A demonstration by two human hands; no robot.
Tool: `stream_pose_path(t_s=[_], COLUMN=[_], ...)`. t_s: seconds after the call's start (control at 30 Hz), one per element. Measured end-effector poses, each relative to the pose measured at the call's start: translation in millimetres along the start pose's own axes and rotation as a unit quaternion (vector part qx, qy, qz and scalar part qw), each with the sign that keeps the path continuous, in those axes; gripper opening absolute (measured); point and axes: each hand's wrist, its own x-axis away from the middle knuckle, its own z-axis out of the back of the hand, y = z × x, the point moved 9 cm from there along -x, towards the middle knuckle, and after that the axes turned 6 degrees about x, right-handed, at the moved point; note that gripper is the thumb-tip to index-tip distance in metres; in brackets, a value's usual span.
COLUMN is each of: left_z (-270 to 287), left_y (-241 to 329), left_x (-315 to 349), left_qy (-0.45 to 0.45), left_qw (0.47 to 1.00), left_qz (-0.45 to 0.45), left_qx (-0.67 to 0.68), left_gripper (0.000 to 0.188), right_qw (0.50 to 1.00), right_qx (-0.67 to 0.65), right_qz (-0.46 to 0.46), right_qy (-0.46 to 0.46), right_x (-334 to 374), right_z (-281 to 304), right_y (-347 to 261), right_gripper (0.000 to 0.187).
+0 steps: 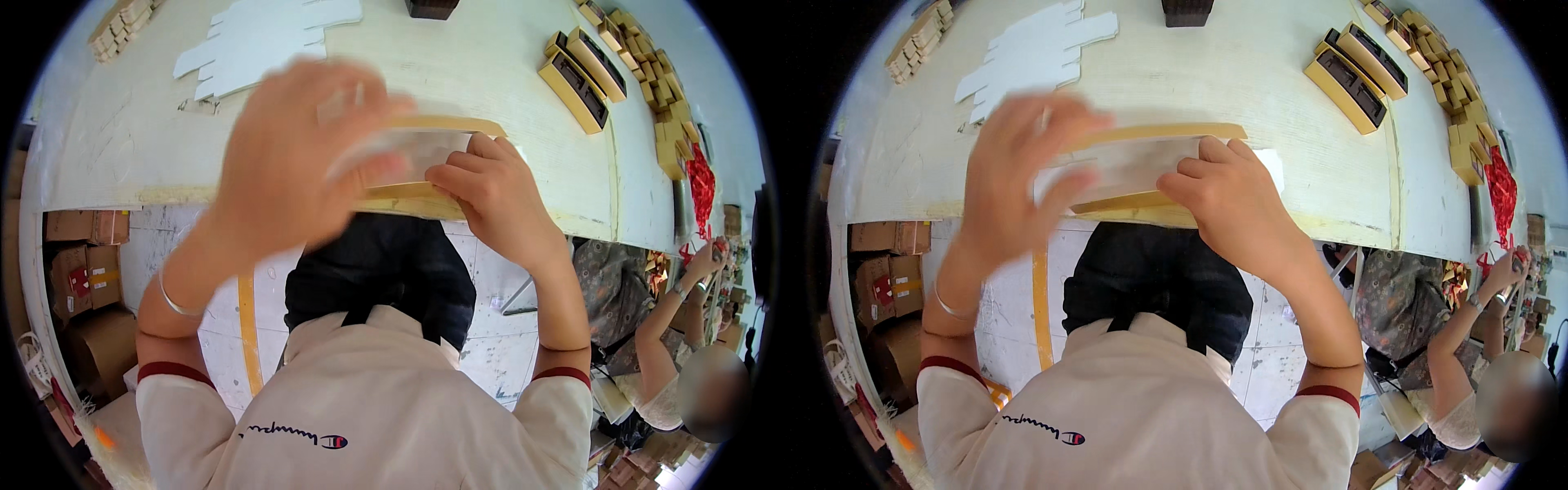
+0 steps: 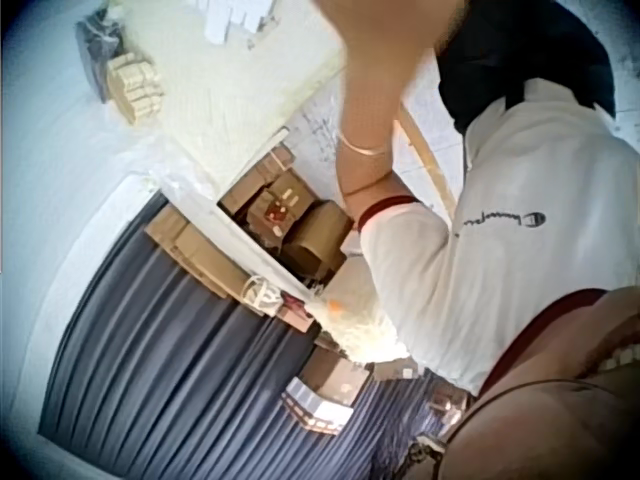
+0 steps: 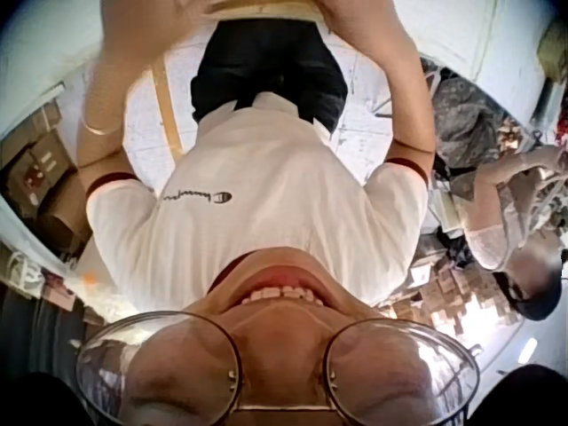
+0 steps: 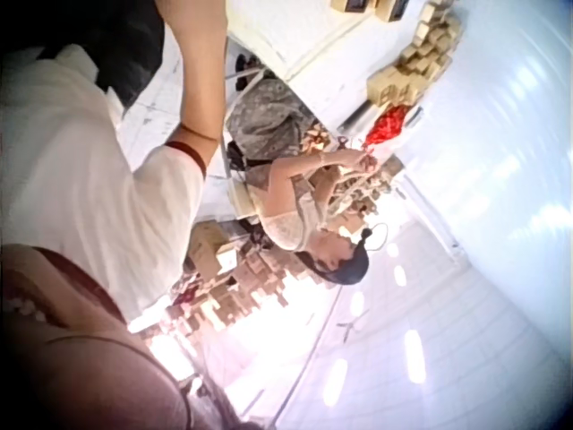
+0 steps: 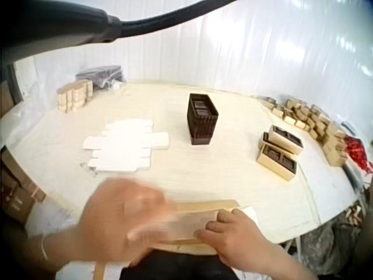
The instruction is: The person folds flat white cardboard pieces into small rectangular boxes, inserts a black plastic tray into each, and places the finished units on the table. The process repeats continuously with multiple identical items.
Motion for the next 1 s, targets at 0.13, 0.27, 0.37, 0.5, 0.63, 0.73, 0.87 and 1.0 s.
stream_pose_path(t_s=[0.13, 0.27, 0.37, 0.5, 0.63, 0.73, 0.87, 1.0], left_z=[-70.1, -82.1, -86.8, -83.9, -84.2, -73.9, -86.3, -98.4], left_y=[-57.7, -46.6, -39.9, -24.7, -14.5, -8.0, -18.1, -10.0], left_x=[20.4, 20.8, 23.7, 24.9, 33.3, 30.7, 27.2, 15.8], left_qy=[-0.226, -0.222, -0.195, -0.195, -0.239, -0.274, -0.277, -0.238], left_qw=[0.928, 0.919, 0.928, 0.950, 0.930, 0.925, 0.907, 0.927], left_qz=[0.165, 0.206, 0.202, 0.158, 0.100, 0.030, 0.110, 0.089], left_qx=[0.246, 0.254, 0.244, 0.186, 0.259, 0.260, 0.297, 0.277], left_gripper=[0.041, 0.041, 0.036, 0.031, 0.032, 0.038, 0.038, 0.033], right_qw=[0.992, 0.999, 0.982, 0.951, 0.940, 0.931, 0.922, 0.950], right_qx=[0.072, -0.025, -0.174, -0.295, -0.315, -0.331, -0.358, -0.294], right_qz=[-0.056, -0.040, 0.033, -0.045, -0.104, -0.127, -0.133, -0.037], right_qy=[-0.088, -0.014, 0.066, 0.086, 0.081, 0.085, 0.058, 0.097], right_x=[2.0, 4.5, 15.5, 27.7, 28.1, 27.6, 26.1, 26.6], right_z=[-3.3, -5.2, -8.7, -20.9, -22.5, -22.1, -21.7, -9.1], right_y=[6.8, 4.1, -15.4, 5.2, 10.8, 12.4, 13.0, 5.8], right_gripper=[0.024, 0.025, 0.025, 0.017, 0.011, 0.013, 0.016, 0.010])
